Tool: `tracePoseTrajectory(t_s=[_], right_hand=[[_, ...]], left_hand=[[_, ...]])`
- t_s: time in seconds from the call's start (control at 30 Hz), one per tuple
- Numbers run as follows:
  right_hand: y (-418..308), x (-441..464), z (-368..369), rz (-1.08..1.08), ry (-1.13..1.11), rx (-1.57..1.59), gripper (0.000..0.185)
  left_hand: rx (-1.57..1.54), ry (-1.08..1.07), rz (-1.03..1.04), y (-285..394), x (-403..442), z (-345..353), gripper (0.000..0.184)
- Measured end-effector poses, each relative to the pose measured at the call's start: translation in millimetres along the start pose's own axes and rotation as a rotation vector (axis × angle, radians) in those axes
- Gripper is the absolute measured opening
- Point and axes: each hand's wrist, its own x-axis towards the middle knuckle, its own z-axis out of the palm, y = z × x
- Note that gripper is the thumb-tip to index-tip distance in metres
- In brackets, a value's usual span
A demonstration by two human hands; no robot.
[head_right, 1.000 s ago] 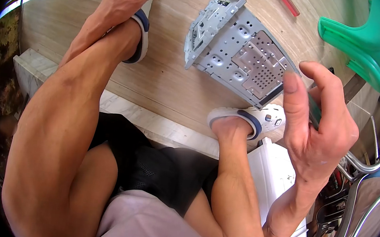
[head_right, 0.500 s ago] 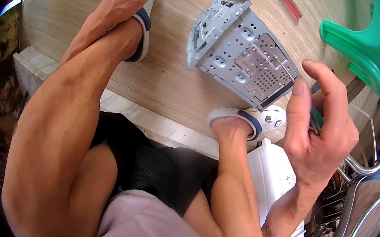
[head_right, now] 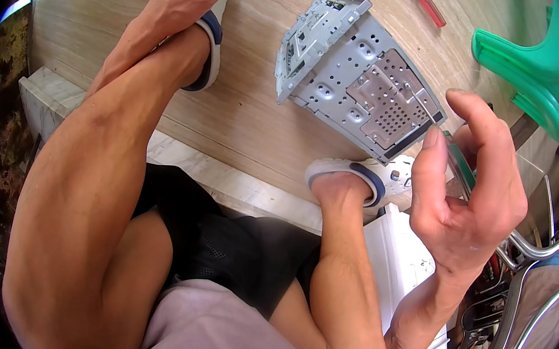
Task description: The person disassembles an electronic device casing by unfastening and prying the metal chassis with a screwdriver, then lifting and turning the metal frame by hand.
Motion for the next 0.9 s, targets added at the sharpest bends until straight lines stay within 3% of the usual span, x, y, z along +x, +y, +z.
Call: tracePoseTrajectory(t_s=[0.1,0.2,0.37,0.53,0.77,0.9], right_hand=[[-6.0,-2.8,-7.4,0.208,-0.1,0.041,0.028],[-1.4,-4.5,-7.4,0.225,-0.095,0.012,0.029],[4.2,-4.2,1.1,-0.018,0.015,0.004,0.028],[-3.2,-5.0,-8.4,0.218,-0.099,0.031,0.03],[4.9,-2.4,0.6,-0.03,-0.004,0.008,0.029],[-4.2,-3.6,-7.4,0.191,-0.102,0.05,0.032]], left_hand=[[0.009,0.0,0.003,0.2,0.4,0.0,0.027],[0.004,0.0,0.013,2.6,-0.7,-0.3,0.027],[0.003,-0.001,0.019,9.5,-4.0,-2.4,0.028],[-0.022,-0.017,-0.018,-0.7,0.6,0.4,0.028],[-0.024,-0.006,-0.002,1.5,-0.5,-0.4,0.027],[-0.026,-0.005,0.007,9.3,-4.5,-2.2,0.027]])
